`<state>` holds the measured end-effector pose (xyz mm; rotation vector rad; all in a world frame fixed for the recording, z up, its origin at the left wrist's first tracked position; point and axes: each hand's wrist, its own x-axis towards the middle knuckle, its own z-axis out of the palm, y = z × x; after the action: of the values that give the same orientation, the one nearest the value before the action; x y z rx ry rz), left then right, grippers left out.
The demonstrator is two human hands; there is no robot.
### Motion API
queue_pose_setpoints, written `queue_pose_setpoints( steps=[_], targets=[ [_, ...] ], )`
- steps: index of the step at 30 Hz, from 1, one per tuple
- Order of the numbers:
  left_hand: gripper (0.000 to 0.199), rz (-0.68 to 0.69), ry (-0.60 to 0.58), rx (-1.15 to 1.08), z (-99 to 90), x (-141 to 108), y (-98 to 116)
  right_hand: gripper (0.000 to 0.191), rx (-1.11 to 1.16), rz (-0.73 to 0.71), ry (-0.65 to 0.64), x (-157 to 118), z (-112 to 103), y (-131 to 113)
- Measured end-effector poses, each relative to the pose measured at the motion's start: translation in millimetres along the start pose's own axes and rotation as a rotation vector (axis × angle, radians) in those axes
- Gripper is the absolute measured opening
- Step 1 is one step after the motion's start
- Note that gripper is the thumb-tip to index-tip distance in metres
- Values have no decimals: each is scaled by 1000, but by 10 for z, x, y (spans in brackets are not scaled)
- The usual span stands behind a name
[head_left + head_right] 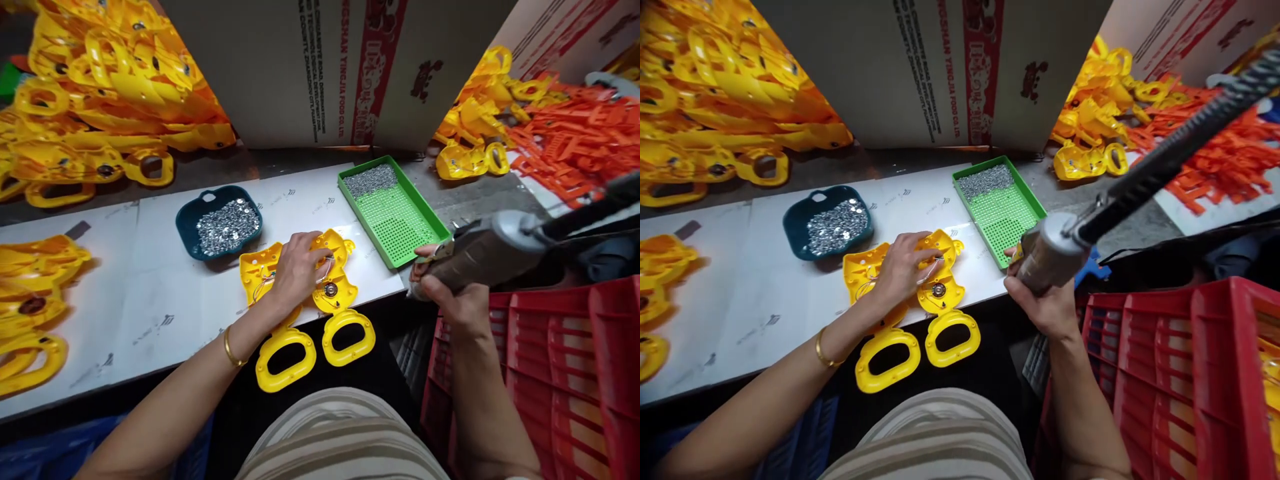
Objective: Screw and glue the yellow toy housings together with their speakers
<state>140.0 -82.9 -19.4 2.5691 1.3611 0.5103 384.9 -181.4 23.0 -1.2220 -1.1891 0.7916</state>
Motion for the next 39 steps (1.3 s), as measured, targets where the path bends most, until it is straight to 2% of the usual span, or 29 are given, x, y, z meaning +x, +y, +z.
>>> queue_pose_setpoints(
  steps=[4,7,9,14,18,25,39],
  targets=[
    [19,29,0,14,-14,11,-5,43,202,-99,169,310,-38,-64],
    [20,43,2,23,-17,11,-19,49,296,-245,219,575,-88,-58],
    [20,50,8,29,-14,10,-30,41,250,-295,259,734,-125,16],
    [21,69,20,59,-8,13,-45,29,90,-304,412,993,-159,314],
    [21,72,16,77,-9,21,-42,28,54,-362,446,1115,-112,463],
    [22,73,9,82,-9,16,-45,28,37,-387,444,1281,-10,544],
    [24,23,-37,58,-49,21,6,30,55,-351,474,1314,21,617]
  ],
)
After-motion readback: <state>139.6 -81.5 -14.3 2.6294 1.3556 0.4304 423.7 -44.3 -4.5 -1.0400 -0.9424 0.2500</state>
